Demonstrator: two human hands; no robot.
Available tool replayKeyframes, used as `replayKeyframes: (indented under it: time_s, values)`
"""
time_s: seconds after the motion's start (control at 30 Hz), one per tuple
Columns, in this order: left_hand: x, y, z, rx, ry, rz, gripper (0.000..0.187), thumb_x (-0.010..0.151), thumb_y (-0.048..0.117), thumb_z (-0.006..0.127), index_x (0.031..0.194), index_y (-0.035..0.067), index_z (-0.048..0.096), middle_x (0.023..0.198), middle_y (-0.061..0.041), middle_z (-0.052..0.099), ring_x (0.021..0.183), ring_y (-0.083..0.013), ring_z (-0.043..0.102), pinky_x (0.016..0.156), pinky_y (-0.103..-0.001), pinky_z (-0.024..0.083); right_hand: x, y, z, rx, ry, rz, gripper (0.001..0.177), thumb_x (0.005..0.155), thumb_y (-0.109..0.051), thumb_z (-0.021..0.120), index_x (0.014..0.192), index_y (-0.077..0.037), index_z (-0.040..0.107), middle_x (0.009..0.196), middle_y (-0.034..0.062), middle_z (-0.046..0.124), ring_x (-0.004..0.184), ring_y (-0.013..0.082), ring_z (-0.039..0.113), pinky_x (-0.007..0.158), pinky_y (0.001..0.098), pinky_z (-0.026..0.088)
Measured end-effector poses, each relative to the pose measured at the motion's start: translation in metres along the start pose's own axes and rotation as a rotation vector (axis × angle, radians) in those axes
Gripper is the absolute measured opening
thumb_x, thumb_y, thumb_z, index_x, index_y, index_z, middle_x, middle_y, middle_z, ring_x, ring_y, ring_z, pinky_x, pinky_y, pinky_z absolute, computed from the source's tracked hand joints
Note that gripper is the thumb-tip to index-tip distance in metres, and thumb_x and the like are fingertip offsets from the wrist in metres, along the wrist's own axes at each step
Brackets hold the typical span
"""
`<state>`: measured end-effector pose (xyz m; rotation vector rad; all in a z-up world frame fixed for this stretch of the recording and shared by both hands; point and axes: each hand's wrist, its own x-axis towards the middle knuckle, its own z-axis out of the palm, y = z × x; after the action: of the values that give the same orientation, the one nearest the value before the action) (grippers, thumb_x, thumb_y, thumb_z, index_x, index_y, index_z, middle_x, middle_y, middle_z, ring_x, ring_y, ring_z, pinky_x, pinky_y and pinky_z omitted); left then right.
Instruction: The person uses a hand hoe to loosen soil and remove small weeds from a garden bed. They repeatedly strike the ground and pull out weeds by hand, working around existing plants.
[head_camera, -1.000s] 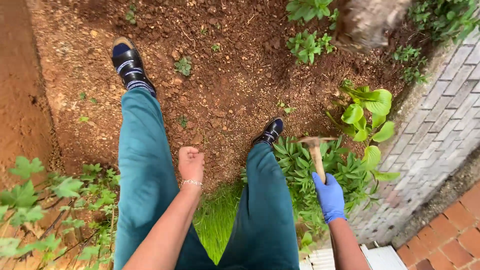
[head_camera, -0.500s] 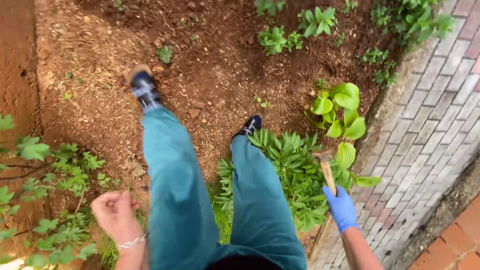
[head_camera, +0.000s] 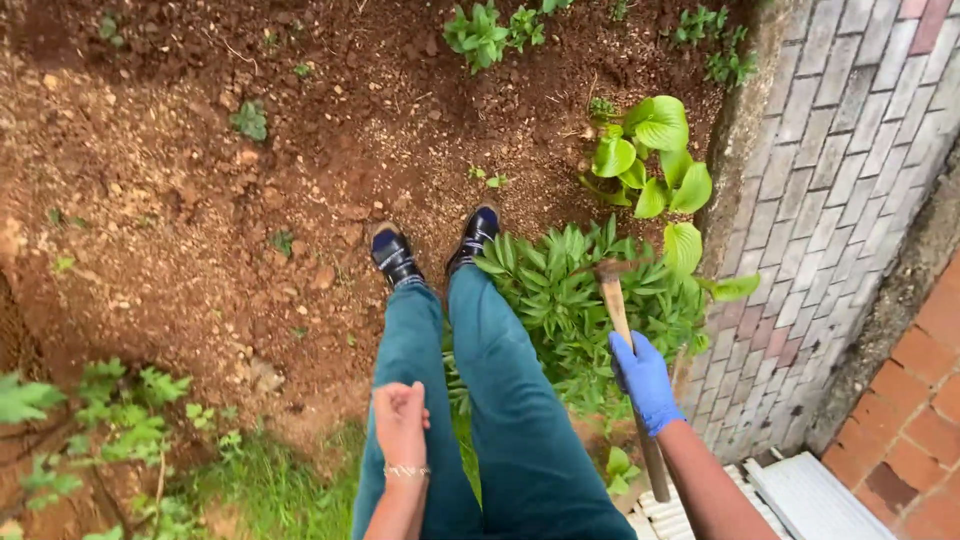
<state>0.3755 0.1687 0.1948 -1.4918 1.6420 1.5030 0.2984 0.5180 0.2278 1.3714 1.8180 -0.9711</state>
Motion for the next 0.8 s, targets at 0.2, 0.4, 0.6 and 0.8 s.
replayKeyframes:
  time_s: [0.2, 0.4, 0.6, 0.8]
  values:
    - [0.025, -0.045, -0.007, 0.126, -0.05, -0.166, 0.02, 0.095, 0.02, 0.072, 0.09, 0.011, 0.055, 0.07, -0.007, 0.055, 0.053, -0.0153, 0.056, 0.047, -0.029, 0.047, 0.036, -0.067, 0.056, 0.086, -0.028, -0.065, 0.03, 0.102, -0.029, 0.059, 0.08, -0.012, 0.048, 0.055, 0.0028, 0.045, 0.042, 0.0129, 0.037, 0.041, 0.0286, 0.032]
    - [0.087, -0.133, 0.051, -0.003, -0.074, -0.188, 0.018, 0.092, 0.012, 0.074, 0.09, 0.011, 0.056, 0.07, -0.008, 0.058, 0.049, -0.0155, 0.056, 0.042, -0.028, 0.044, 0.208, -0.107, 0.107, -0.106, 0.06, -0.086, 0.024, 0.103, -0.035, 0.053, 0.097, -0.012, 0.056, 0.067, -0.0026, 0.051, 0.05, 0.0104, 0.042, 0.042, 0.0287, 0.034]
    - [0.161, -0.167, 0.142, 0.039, -0.17, -0.189, 0.018, 0.093, 0.019, 0.072, 0.09, 0.017, 0.055, 0.072, -0.003, 0.059, 0.053, -0.0128, 0.057, 0.047, -0.027, 0.045, 0.392, -0.158, 0.139, -0.192, 0.323, -0.36, 0.035, 0.106, -0.043, 0.047, 0.108, -0.008, 0.055, 0.088, 0.0077, 0.061, 0.071, 0.0218, 0.053, 0.062, 0.0388, 0.043]
    - [0.188, -0.156, 0.178, 0.062, -0.149, -0.233, 0.022, 0.094, 0.024, 0.074, 0.083, 0.015, 0.056, 0.073, -0.002, 0.058, 0.058, -0.0139, 0.06, 0.054, -0.029, 0.049, 0.5, -0.074, 0.196, -0.299, 0.386, -0.361, 0.042, 0.101, -0.046, 0.051, 0.104, -0.005, 0.056, 0.088, 0.0215, 0.07, 0.076, 0.0415, 0.065, 0.068, 0.0551, 0.048]
